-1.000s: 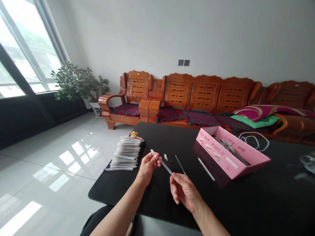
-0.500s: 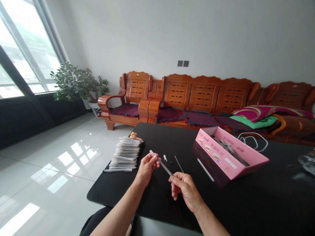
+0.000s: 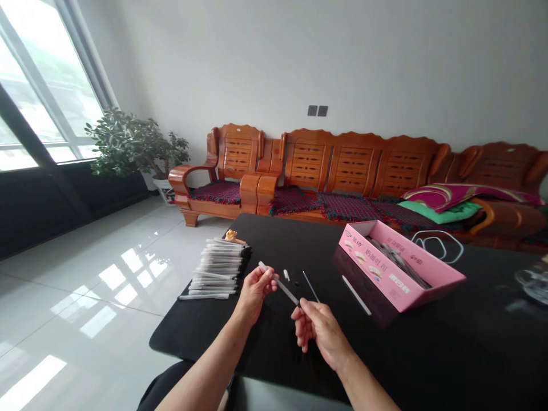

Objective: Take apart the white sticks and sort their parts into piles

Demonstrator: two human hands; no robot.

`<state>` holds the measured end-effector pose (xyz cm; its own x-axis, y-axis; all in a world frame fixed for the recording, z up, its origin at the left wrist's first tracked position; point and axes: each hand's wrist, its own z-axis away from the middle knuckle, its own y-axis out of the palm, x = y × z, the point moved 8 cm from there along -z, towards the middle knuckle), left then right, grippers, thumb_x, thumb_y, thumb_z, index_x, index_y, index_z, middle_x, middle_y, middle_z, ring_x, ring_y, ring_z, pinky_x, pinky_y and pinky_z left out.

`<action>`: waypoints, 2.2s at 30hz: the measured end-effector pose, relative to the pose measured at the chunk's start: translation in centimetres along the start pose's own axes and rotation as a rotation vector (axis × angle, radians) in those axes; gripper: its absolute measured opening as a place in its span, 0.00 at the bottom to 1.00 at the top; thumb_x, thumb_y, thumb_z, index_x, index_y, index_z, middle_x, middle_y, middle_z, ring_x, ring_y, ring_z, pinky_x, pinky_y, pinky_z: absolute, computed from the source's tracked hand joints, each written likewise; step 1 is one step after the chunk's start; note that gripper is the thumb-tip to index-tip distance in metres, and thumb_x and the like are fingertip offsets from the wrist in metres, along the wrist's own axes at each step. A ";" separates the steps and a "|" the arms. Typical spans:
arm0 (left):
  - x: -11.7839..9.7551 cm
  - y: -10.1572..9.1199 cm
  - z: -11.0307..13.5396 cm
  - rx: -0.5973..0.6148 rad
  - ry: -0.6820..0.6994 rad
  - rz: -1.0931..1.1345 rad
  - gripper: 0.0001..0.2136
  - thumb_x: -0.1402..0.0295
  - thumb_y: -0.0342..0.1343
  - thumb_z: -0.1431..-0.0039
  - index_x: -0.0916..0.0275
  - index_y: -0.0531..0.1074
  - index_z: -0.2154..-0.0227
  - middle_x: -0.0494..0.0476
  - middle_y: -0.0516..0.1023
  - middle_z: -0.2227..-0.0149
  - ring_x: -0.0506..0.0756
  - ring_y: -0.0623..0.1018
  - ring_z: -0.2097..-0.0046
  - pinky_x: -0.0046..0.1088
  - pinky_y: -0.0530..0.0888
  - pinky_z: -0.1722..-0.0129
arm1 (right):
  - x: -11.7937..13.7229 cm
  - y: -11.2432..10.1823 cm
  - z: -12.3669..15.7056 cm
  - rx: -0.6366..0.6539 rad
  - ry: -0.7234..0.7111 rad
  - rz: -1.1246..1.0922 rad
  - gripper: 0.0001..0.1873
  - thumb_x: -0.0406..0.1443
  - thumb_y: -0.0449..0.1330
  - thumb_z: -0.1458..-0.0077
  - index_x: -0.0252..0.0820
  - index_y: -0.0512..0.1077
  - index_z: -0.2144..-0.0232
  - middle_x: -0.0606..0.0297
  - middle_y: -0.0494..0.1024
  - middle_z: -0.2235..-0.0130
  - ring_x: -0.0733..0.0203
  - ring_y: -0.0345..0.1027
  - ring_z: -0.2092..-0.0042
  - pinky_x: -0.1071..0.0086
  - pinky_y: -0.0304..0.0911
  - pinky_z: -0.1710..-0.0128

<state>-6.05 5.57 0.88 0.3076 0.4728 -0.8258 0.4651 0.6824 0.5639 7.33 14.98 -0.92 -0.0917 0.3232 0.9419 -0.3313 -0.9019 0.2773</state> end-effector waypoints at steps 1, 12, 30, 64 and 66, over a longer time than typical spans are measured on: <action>0.0 0.0 0.0 0.000 -0.001 0.000 0.15 0.61 0.65 0.53 0.68 0.73 0.67 0.56 0.76 0.70 0.45 0.72 0.75 0.20 0.70 0.73 | 0.1 -0.1 0.0 -0.003 -0.016 0.002 0.24 0.53 0.59 0.51 0.34 0.70 0.73 0.66 0.72 0.82 0.66 0.65 0.83 0.76 0.57 0.87; 0.1 0.0 0.0 0.013 0.006 -0.009 0.15 0.61 0.65 0.53 0.68 0.73 0.67 0.56 0.76 0.70 0.45 0.72 0.75 0.21 0.70 0.72 | -0.1 -0.2 -0.1 -0.019 -0.036 -0.008 0.22 0.51 0.63 0.54 0.35 0.69 0.72 0.67 0.72 0.81 0.67 0.65 0.83 0.79 0.54 0.88; 1.3 -3.2 -0.9 -0.207 -0.040 0.017 0.13 0.66 0.68 0.57 0.69 0.71 0.73 0.56 0.77 0.74 0.46 0.74 0.76 0.20 0.74 0.74 | 2.5 -3.1 -1.4 -0.496 -0.391 1.469 0.13 0.38 0.51 0.40 0.44 0.74 0.70 0.63 0.78 0.71 0.62 0.72 0.68 0.72 0.54 0.72; 1.4 -0.4 -0.1 0.054 -0.079 -0.025 0.17 0.65 0.65 0.51 0.67 0.71 0.60 0.61 0.79 0.67 0.49 0.76 0.72 0.26 0.74 0.69 | 5.7 -6.9 0.3 -0.612 -0.367 1.487 0.15 0.40 0.49 0.40 0.40 0.74 0.64 0.56 0.78 0.69 0.56 0.73 0.67 0.69 0.58 0.69; 1.8 1.3 0.9 0.136 -0.109 -0.034 0.16 0.64 0.64 0.51 0.66 0.70 0.60 0.61 0.79 0.68 0.50 0.76 0.72 0.27 0.74 0.69 | 5.9 -4.8 0.7 -0.472 -0.482 1.225 0.19 0.44 0.47 0.38 0.40 0.74 0.66 0.58 0.78 0.68 0.58 0.72 0.65 0.70 0.60 0.66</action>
<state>-4.17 6.80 0.12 0.3746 0.3827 -0.8445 0.5827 0.6113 0.5355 9.03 20.98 3.49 -0.2538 -0.8064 0.5341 -0.5662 -0.3238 -0.7580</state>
